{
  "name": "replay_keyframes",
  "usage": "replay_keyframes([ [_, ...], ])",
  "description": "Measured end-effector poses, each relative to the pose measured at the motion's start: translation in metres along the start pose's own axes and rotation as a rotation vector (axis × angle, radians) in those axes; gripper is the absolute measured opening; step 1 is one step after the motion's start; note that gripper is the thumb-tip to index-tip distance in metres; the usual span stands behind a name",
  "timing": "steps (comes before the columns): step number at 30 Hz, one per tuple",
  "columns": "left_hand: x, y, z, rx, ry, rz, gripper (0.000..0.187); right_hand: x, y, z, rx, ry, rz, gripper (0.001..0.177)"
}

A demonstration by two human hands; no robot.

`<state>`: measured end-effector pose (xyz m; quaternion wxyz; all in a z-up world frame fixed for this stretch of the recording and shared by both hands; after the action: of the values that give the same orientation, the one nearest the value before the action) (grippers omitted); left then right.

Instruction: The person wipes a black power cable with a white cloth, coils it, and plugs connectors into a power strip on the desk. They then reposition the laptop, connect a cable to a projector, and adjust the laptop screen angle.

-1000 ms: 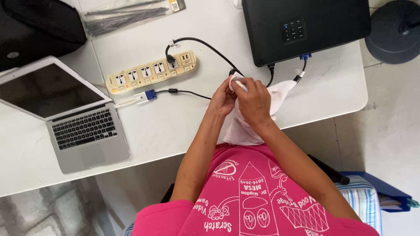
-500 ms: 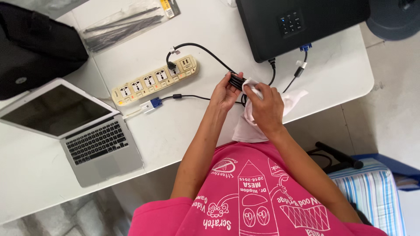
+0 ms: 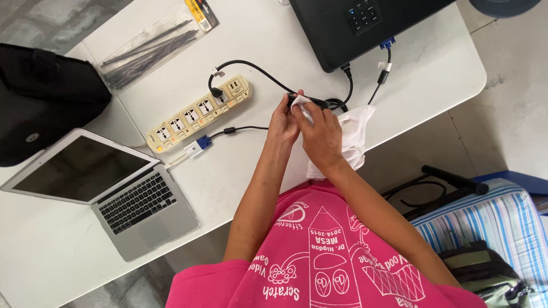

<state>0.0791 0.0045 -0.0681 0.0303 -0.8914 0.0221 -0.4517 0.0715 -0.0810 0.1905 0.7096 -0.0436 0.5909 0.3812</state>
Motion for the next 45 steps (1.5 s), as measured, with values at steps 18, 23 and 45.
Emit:
replay_keyframes([
  [18,0.006,0.0,-0.002,-0.021,-0.011,-0.086,0.03,0.001,-0.008,-0.006,0.12,0.025,0.03,0.054],
  [23,0.003,-0.006,-0.005,-0.035,-0.069,-0.07,0.028,0.003,-0.007,-0.009,0.104,0.004,0.031,0.053],
  [45,-0.005,-0.01,0.001,-0.018,-0.083,-0.055,0.025,0.017,-0.014,-0.008,0.137,0.087,0.068,0.045],
])
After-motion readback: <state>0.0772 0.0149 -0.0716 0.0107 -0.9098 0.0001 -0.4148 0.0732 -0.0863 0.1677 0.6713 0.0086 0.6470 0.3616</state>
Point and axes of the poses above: each hand's wrist, its own z-axis towards the middle knuckle, its own x-axis out of the palm, y = z × x, the point moved 10 cm from there along z, towards the middle knuckle, and after that the axes turned 5 degrees about y, right-handed, at the moved point
